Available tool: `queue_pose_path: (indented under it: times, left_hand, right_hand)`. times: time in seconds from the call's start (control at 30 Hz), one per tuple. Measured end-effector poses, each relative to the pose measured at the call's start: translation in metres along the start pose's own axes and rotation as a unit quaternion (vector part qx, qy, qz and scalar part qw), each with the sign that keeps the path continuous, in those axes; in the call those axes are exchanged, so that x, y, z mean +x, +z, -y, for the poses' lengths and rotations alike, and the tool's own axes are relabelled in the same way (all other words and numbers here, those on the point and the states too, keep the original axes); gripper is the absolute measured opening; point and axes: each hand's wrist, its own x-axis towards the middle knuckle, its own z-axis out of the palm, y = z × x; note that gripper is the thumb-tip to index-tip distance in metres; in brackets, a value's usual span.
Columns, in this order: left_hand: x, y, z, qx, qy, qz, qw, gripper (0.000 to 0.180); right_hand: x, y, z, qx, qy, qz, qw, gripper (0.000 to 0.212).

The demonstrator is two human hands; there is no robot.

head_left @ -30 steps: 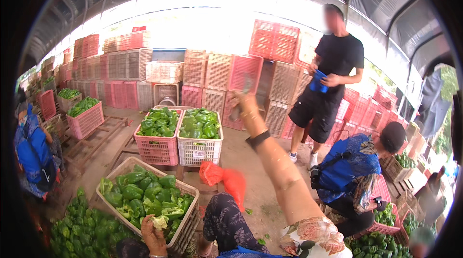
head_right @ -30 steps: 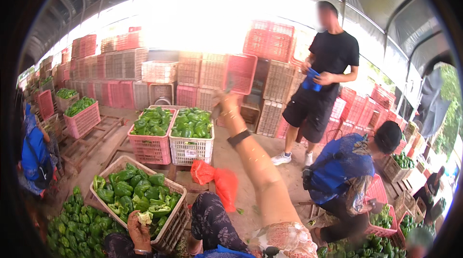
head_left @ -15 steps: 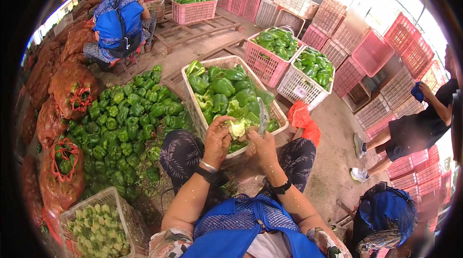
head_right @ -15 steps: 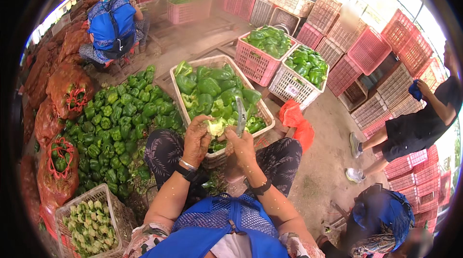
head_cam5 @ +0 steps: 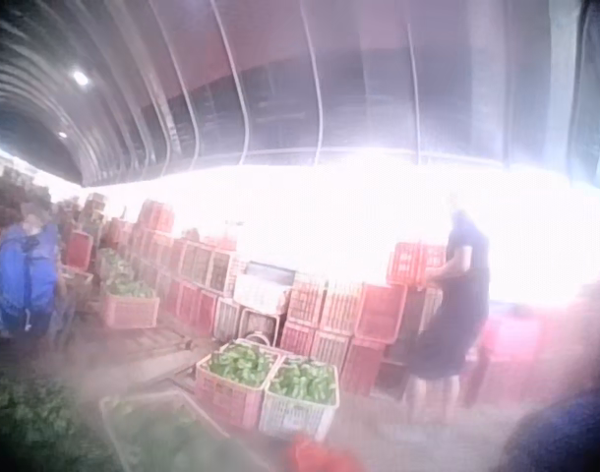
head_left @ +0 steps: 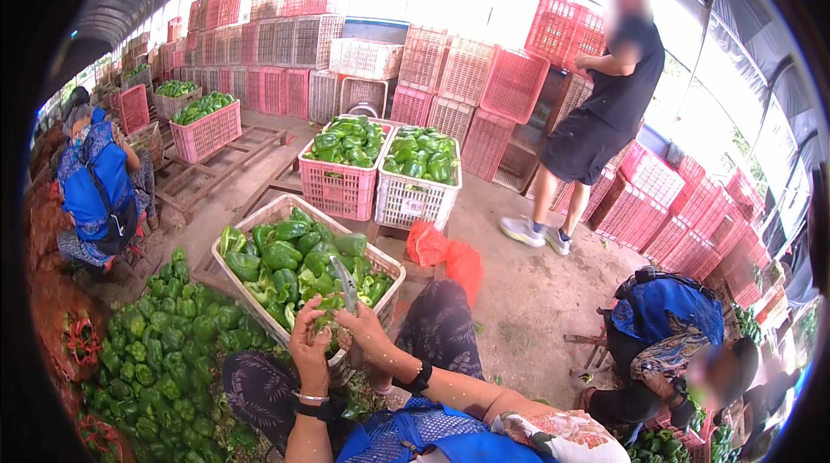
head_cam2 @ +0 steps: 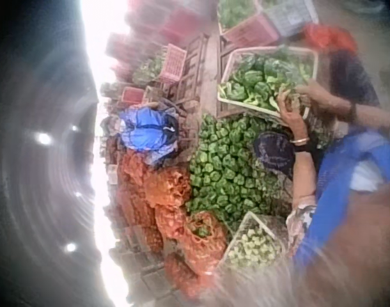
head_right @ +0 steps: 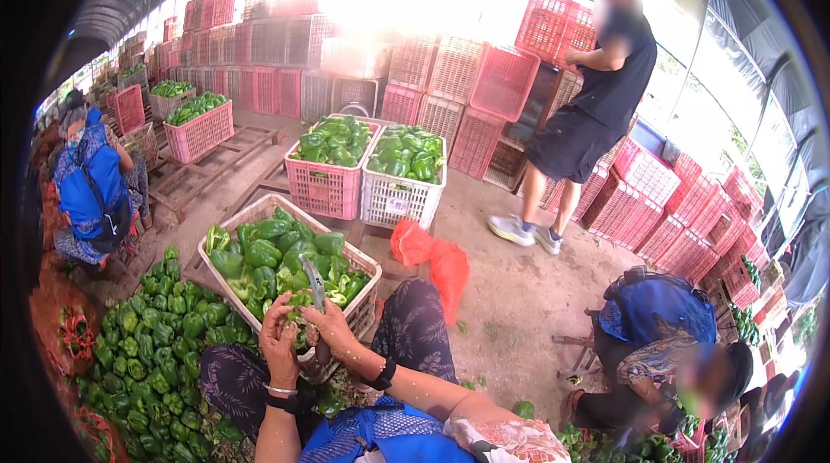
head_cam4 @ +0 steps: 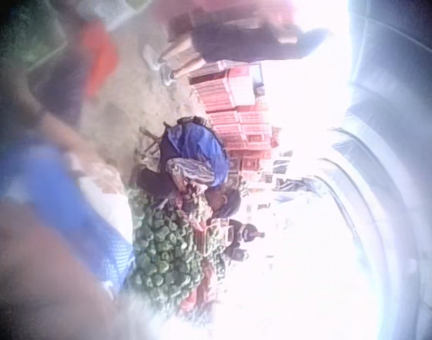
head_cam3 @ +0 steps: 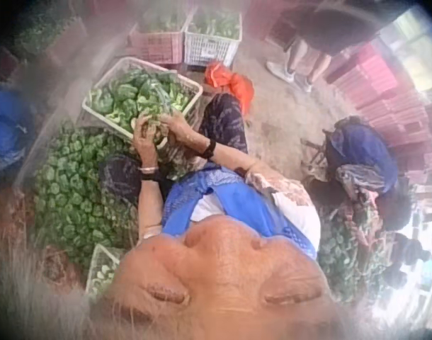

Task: The person sorts green bell peppers, cutting away damaged parts with a knife and placing the cleaned peppers into a white plastic crate.

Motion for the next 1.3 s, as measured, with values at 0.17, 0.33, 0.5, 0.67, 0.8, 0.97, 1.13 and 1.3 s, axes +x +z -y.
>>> queue_pose_path:
  times: [0.17,0.33,0.5,0.67,0.8,0.97,1.13,1.3]
  left_hand:
    - [-0.004,-0.009,0.001,0.002,-0.067,-0.035,0.997,0.031]
    - [0.001,-0.020,0.004,0.171,-0.054,0.068,0.981,0.028]
    - [-0.001,-0.023,0.018,0.207,-0.077,0.019,0.975,0.020]
    - [0.000,-0.019,0.013,0.297,-0.004,0.041,0.954,0.018]
    - [-0.004,-0.035,-0.001,0.253,0.000,0.009,0.967,0.017]
    - [0.000,-0.023,0.022,0.013,-0.174,-0.032,0.984,0.015]
    - [0.003,-0.035,0.008,-0.212,-0.242,-0.094,0.942,0.019]
    - [0.009,-0.030,0.013,-0.281,-0.244,-0.130,0.919,0.016]
  right_hand:
    - [0.001,-0.020,0.006,-0.210,-0.050,0.106,0.971,0.047]
    - [0.001,-0.022,0.019,-0.344,-0.056,0.143,0.926,0.052]
    - [-0.003,-0.023,0.017,-0.335,-0.062,0.086,0.936,0.040]
    - [0.005,-0.031,0.012,-0.282,-0.056,0.106,0.952,0.036]
    - [0.007,-0.017,0.005,-0.395,-0.076,0.116,0.908,0.038]
    - [-0.001,-0.030,0.017,-0.249,-0.014,0.105,0.963,0.033]
    - [0.001,-0.015,0.014,-0.124,0.061,0.093,0.986,0.040]
    - [0.007,-0.031,0.015,0.061,0.096,0.120,0.986,0.041]
